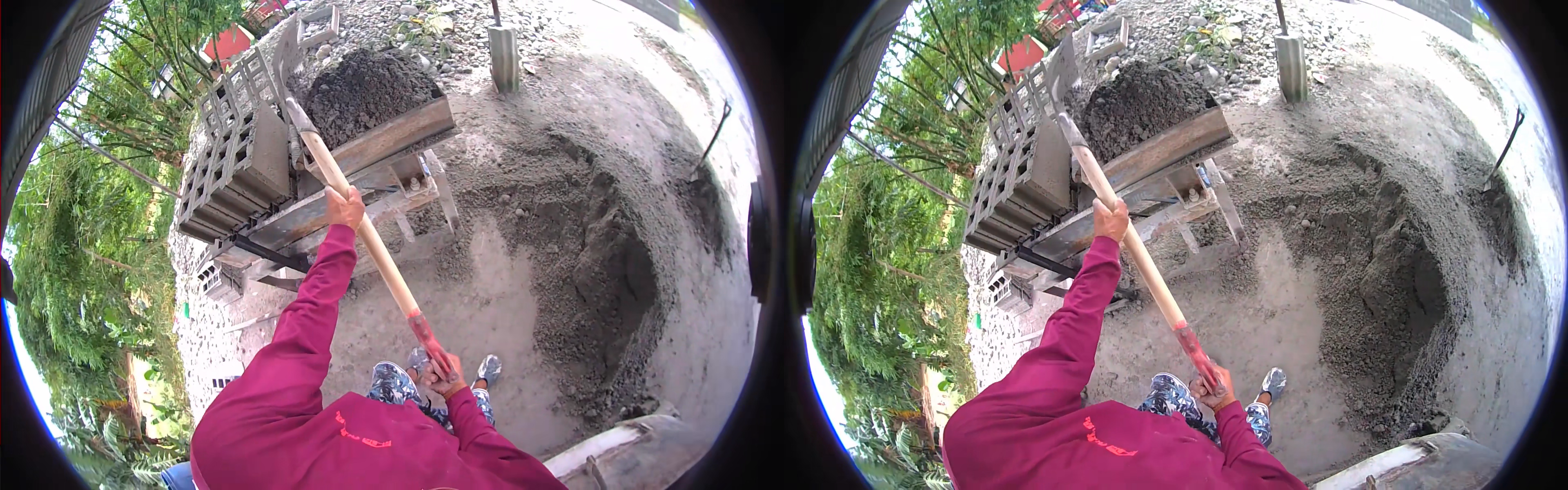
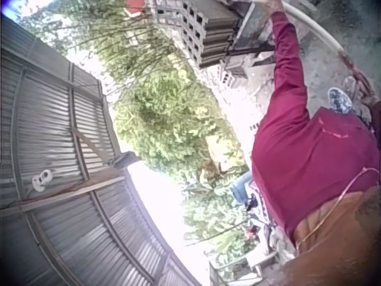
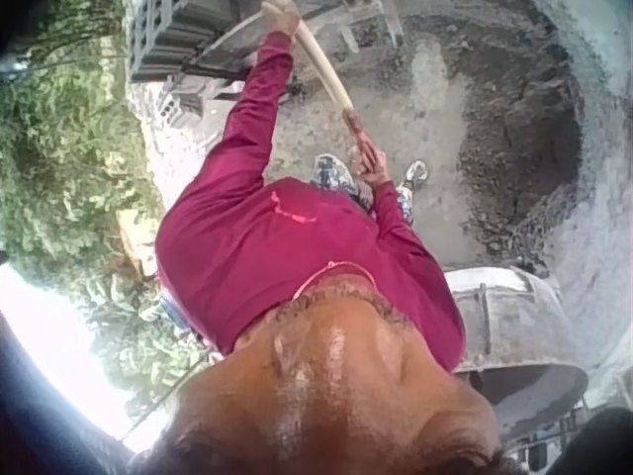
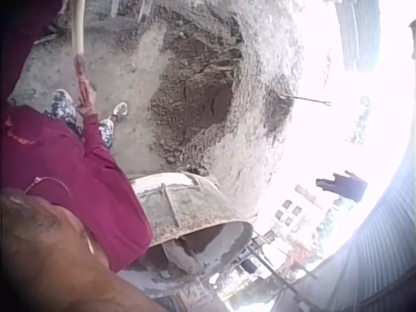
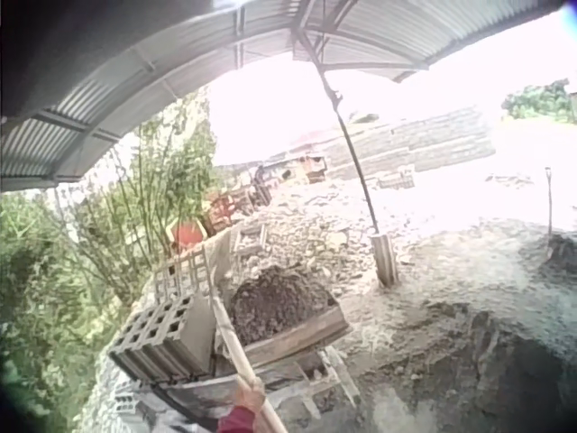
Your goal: The person operates a concrete block machine by pulling levers to vibrate the mold and lift the frame, then uses a shovel to fill the hopper with a sand and gravel mixture.
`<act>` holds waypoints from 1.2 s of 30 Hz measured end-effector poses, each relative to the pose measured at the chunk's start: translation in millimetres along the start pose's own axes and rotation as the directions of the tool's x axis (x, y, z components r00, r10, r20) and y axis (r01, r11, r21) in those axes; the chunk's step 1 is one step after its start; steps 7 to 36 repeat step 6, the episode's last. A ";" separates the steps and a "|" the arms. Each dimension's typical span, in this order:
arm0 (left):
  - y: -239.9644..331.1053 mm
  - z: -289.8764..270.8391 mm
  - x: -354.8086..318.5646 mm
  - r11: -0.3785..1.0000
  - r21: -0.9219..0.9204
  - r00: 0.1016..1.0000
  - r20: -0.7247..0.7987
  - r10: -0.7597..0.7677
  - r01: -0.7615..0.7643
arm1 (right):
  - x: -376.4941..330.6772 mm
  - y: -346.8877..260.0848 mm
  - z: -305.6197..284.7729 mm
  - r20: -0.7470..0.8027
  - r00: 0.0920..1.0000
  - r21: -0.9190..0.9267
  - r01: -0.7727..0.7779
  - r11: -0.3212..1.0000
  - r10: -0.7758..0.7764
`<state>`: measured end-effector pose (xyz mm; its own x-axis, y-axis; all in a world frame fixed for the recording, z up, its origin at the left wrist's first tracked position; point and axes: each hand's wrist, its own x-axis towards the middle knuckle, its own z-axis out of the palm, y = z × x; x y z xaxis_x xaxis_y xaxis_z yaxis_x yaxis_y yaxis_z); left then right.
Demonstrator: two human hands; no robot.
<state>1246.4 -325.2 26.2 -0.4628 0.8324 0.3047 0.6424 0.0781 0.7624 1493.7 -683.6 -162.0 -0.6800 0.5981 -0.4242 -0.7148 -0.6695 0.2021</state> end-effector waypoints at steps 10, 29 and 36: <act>243.7 30.8 -81.7 0.743 -0.661 0.900 0.379 0.214 0.102 | -163.8 -112.2 149.1 -0.418 0.677 -0.347 0.497 0.795 -0.605; 243.7 30.8 -81.7 0.743 -0.661 0.900 0.379 0.214 0.102 | -163.8 -112.2 149.1 -0.418 0.677 -0.347 0.497 0.795 -0.605; 243.7 30.8 -81.7 0.743 -0.661 0.900 0.379 0.214 0.102 | -163.8 -112.2 149.1 -0.418 0.677 -0.347 0.497 0.795 -0.605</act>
